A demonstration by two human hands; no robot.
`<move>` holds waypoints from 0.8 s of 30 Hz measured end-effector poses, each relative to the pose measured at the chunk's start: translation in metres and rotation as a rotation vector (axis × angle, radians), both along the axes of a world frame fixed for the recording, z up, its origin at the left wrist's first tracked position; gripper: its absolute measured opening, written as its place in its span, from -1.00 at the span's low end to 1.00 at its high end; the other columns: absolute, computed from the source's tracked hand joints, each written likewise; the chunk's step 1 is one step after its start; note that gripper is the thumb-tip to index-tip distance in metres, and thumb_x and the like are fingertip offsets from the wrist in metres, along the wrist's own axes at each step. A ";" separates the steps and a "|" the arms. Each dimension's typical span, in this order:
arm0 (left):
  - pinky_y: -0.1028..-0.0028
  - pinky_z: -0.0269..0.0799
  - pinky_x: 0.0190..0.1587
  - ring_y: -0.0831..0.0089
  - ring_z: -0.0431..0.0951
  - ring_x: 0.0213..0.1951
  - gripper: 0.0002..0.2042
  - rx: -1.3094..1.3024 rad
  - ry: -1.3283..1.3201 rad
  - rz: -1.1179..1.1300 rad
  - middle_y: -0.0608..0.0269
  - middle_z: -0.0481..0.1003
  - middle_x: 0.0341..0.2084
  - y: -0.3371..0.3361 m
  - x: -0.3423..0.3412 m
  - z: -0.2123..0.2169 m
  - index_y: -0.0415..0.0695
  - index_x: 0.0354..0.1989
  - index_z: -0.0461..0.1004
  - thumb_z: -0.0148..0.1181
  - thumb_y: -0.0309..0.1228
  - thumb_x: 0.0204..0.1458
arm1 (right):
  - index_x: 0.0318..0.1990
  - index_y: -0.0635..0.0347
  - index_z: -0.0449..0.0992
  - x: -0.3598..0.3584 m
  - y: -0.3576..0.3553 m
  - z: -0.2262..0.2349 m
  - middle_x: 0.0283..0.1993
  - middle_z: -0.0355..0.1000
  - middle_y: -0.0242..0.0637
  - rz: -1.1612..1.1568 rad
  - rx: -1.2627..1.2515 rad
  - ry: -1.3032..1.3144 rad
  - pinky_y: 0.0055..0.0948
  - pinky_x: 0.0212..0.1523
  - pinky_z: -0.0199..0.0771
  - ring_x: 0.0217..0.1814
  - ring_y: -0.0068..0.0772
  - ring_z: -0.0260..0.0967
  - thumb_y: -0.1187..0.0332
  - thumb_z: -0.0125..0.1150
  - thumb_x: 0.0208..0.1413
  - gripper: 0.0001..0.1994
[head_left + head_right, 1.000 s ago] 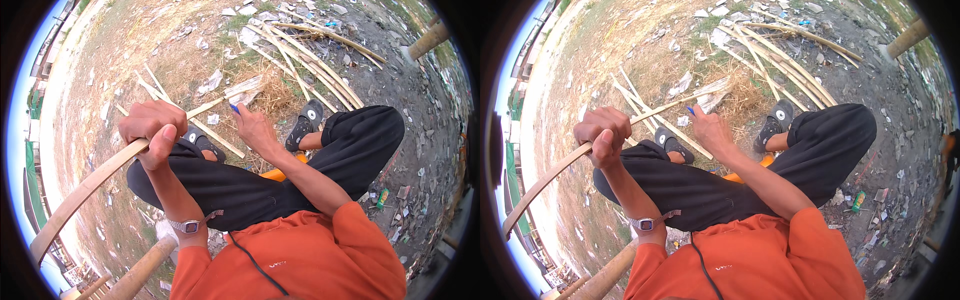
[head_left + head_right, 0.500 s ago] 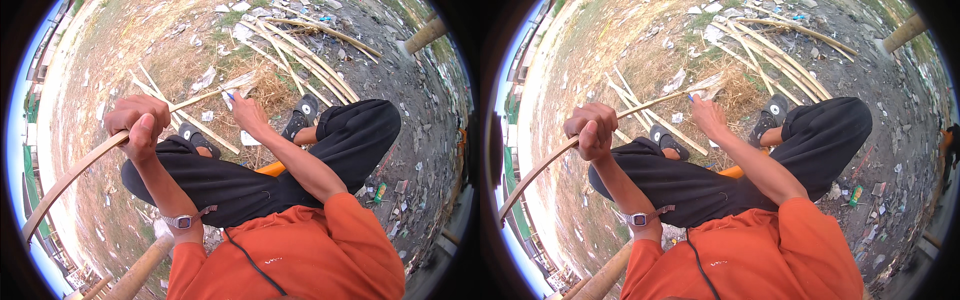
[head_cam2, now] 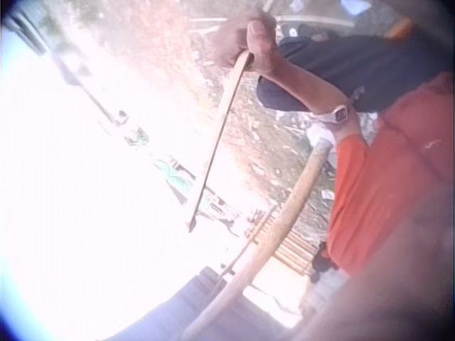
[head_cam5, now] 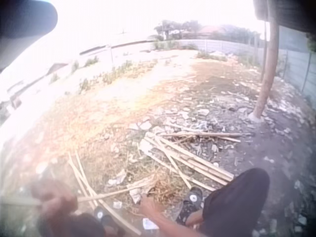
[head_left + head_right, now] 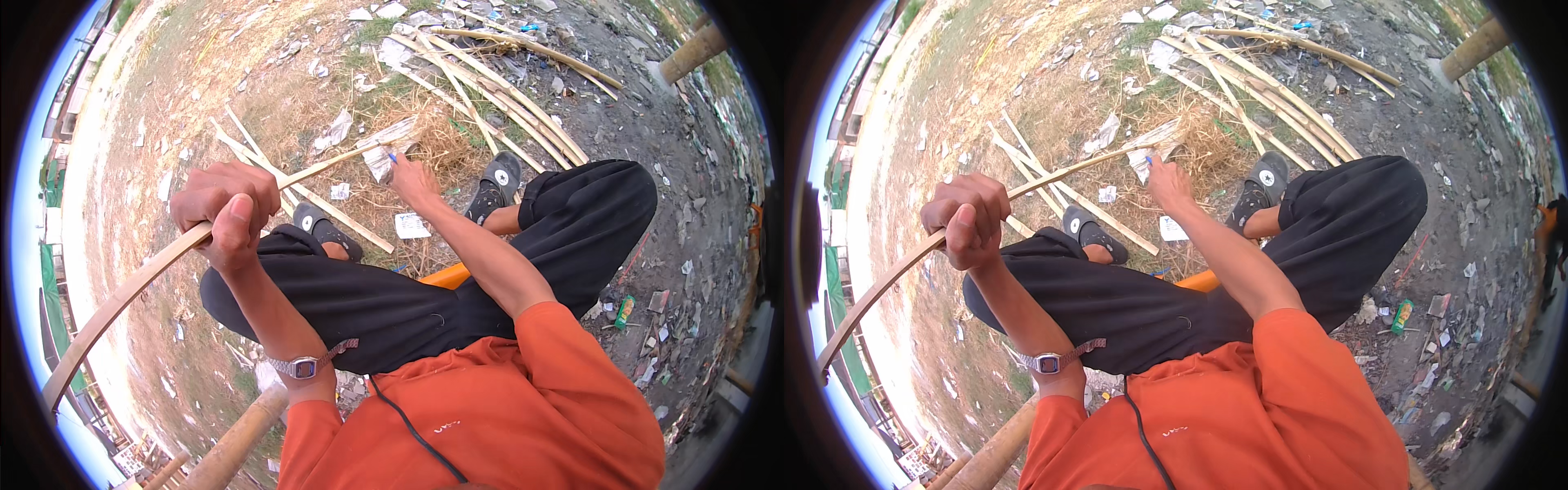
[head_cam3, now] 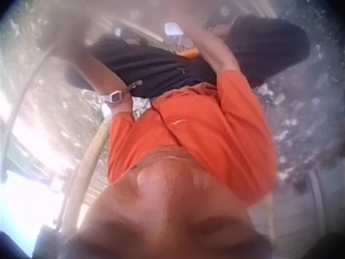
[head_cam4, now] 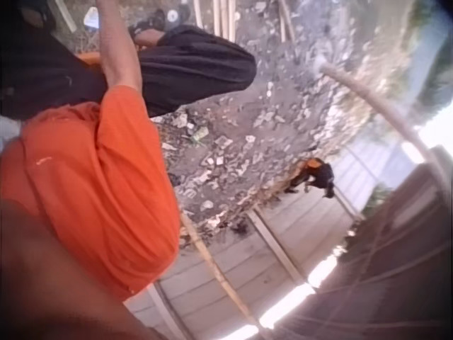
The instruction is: The person sits cross-legged on a small stool and uses a blue utility knife to shave and smooth a long, thin piece of bamboo. They hold the bamboo with their left hand and carefully scrape along its length with the knife in their right hand, removing thin strips of material.
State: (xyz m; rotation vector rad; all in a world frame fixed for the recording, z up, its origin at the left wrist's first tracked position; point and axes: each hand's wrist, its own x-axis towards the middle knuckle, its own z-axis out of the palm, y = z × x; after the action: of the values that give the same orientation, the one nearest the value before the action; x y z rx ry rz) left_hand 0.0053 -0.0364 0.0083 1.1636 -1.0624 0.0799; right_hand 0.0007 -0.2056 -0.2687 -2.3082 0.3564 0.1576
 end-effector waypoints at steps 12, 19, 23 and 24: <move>0.57 -0.01 -0.85 0.62 -0.03 -0.92 -0.69 0.028 -0.009 0.005 0.42 0.06 -0.97 0.004 0.000 -0.002 -0.11 -0.85 0.04 -0.08 -0.60 -0.14 | -0.14 0.16 0.30 0.008 0.010 0.001 -0.37 0.42 0.20 -0.007 0.017 0.032 0.10 -0.25 0.35 -0.27 0.27 0.39 0.16 -0.18 0.22 -0.73; 0.60 -0.01 -0.87 0.65 -0.02 -0.94 -0.68 -0.001 -0.008 0.064 0.43 0.07 -0.98 0.005 0.006 -0.001 -0.08 -0.86 0.04 -0.10 -0.59 -0.13 | -0.11 0.18 0.27 0.039 0.008 -0.036 -0.34 0.44 0.16 -0.014 0.037 0.111 0.09 -0.26 0.38 -0.22 0.25 0.41 0.17 -0.22 0.24 -0.72; 0.64 -0.01 -0.89 0.69 -0.02 -0.96 -0.65 0.042 -0.017 0.077 0.46 0.06 -1.00 0.004 0.006 0.000 -0.01 -0.88 -0.01 -0.15 -0.56 -0.12 | -0.12 0.19 0.29 0.029 0.007 -0.064 -0.37 0.42 0.19 -0.026 0.006 0.065 0.05 -0.21 0.37 -0.20 0.20 0.41 0.16 -0.19 0.22 -0.71; 0.64 -0.01 -0.89 0.69 -0.02 -0.96 -0.65 0.040 -0.017 0.075 0.46 0.06 -1.00 0.003 0.007 0.000 -0.01 -0.88 -0.01 -0.15 -0.56 -0.12 | -0.13 0.19 0.29 0.037 0.004 -0.071 -0.37 0.43 0.17 -0.029 -0.054 0.065 0.04 -0.22 0.39 -0.21 0.19 0.42 0.19 -0.19 0.22 -0.73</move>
State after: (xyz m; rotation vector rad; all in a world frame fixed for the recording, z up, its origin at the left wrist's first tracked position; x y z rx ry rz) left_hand 0.0118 -0.0333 0.0081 1.2405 -1.0390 0.1278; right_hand 0.0377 -0.2020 -0.3398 -2.3537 0.4320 0.2114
